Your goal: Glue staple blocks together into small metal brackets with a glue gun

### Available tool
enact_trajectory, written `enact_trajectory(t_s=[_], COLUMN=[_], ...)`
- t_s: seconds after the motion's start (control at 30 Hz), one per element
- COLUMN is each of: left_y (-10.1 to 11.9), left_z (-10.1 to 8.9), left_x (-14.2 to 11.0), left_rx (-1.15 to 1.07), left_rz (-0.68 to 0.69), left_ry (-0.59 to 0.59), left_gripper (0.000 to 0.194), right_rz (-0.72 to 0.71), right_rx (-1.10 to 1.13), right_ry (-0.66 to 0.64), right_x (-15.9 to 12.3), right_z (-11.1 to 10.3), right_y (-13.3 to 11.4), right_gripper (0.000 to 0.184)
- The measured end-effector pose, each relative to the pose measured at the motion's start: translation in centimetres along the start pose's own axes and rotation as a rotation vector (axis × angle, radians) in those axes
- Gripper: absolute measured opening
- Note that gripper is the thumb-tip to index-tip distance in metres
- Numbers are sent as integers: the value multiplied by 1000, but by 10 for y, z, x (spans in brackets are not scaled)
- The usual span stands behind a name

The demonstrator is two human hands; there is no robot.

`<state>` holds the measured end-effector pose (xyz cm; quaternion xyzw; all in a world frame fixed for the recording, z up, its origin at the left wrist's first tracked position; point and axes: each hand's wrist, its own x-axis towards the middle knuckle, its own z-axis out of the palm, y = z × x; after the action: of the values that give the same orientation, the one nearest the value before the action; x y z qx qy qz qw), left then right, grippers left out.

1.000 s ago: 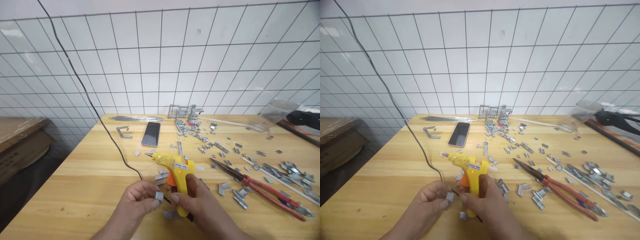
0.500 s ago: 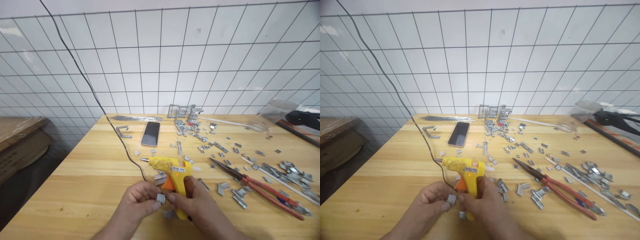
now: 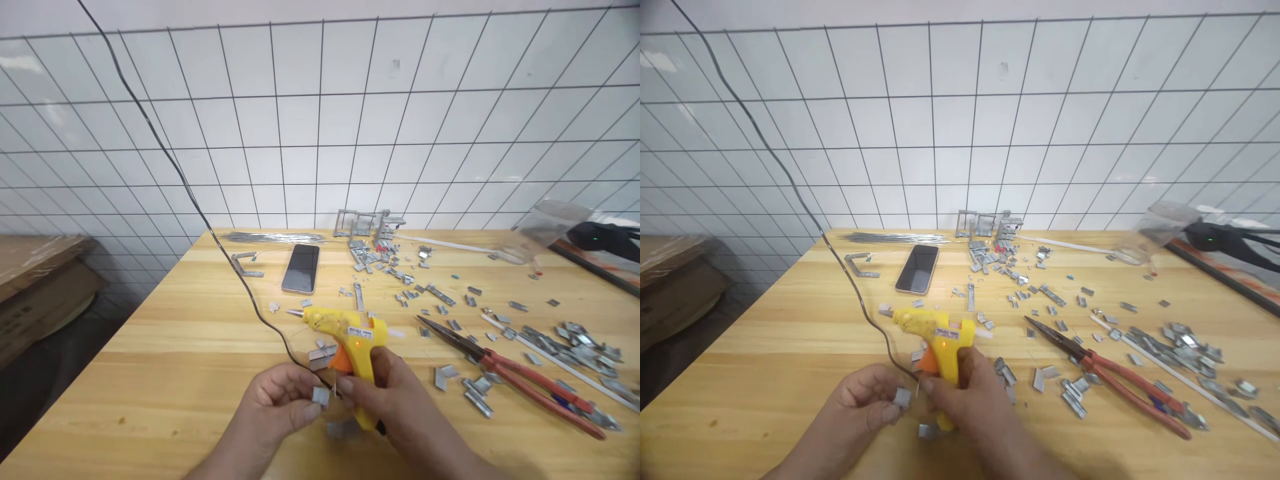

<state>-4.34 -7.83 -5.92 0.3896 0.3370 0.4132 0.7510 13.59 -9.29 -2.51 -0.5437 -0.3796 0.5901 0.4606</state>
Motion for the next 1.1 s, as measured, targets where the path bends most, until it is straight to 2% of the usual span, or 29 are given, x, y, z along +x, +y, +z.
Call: enact_trajectory(t_s=[0.1,0.17,0.27,0.37,0.53,0.73,1.1], left_y=[0,1,1,1,2,1,3], left_z=[0,1,1,0,-2,-4,-4], left_x=[1,1,0,0,1,1,2], left_rx=[5,6,4,9,28,46,96], left_rz=[-10,-23,-27,-19,-27,-20,-30], left_ry=[44,46,32,25,11,-21,-26], left_gripper=[22,21,19,19,19,19,23], right_rz=[-44,-121,-188,-198,-173,-156,-93], right_rx=[164,263,341,407,452,484,549], right_ry=[163,257,328,362,344,330,111], right_x=[13,27,46,58,59,57,39], right_z=[-13,-26,-49,-66,-77,-77,-70], right_y=[-5,-11,-19,-24,-26,-29,-31], right_gripper=[36,45,53,57,56,37,23])
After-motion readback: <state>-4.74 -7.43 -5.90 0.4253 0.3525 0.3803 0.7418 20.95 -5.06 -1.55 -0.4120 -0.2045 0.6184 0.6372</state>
